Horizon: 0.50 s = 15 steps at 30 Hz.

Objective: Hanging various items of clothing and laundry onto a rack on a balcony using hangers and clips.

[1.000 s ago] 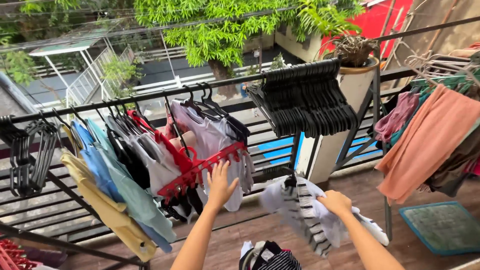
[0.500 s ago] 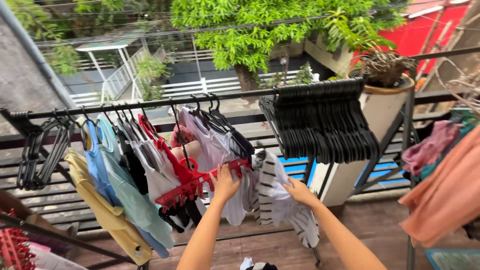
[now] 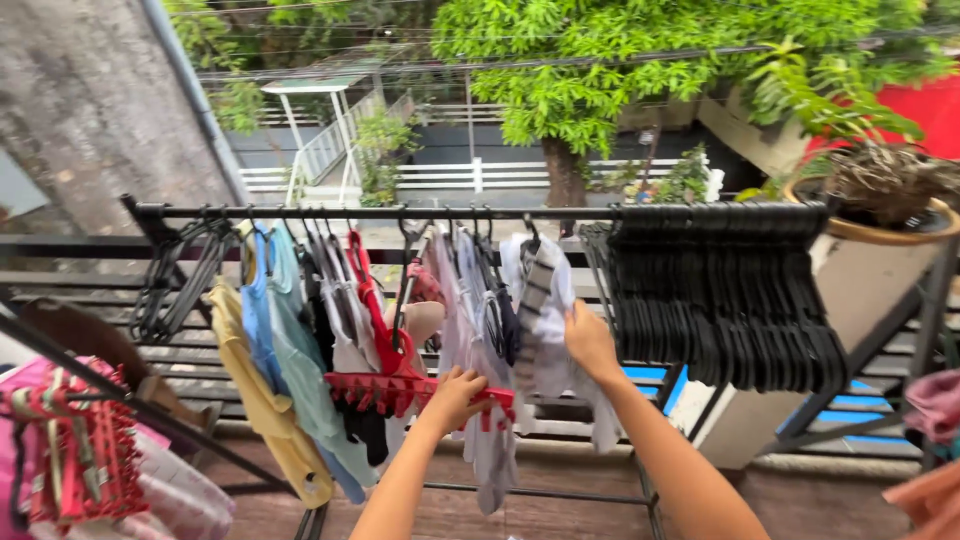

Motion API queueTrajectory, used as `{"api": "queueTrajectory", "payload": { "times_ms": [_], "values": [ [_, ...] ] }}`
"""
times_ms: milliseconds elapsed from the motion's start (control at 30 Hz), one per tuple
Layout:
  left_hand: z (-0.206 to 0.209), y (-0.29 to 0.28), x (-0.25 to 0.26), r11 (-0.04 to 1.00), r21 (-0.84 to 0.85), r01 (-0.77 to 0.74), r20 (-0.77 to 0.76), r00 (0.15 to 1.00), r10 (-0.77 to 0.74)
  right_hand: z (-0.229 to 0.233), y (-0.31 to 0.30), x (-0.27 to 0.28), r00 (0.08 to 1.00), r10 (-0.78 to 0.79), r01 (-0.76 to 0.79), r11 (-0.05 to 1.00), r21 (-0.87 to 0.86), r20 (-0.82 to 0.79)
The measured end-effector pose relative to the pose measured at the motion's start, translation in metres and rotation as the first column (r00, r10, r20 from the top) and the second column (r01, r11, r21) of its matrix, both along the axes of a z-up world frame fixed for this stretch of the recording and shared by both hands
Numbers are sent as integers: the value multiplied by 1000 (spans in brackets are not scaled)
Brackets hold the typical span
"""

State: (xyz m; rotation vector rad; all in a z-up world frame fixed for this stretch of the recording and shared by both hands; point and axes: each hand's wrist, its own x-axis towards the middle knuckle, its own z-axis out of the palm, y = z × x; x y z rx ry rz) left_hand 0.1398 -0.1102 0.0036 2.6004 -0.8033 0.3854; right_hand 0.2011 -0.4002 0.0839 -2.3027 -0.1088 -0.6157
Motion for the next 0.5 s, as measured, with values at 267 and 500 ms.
{"api": "queueTrajectory", "payload": {
  "times_ms": [267, 500],
  "values": [
    [11, 10, -4, 997, -71, -31, 78, 996, 36, 17, 20, 78, 993, 14, -30, 992, -125, -120],
    [23, 15, -20, 998, -69, -14, 81, 997, 20, 55, 77, -42, 779, 271, -197, 962, -189, 566]
  ]
}}
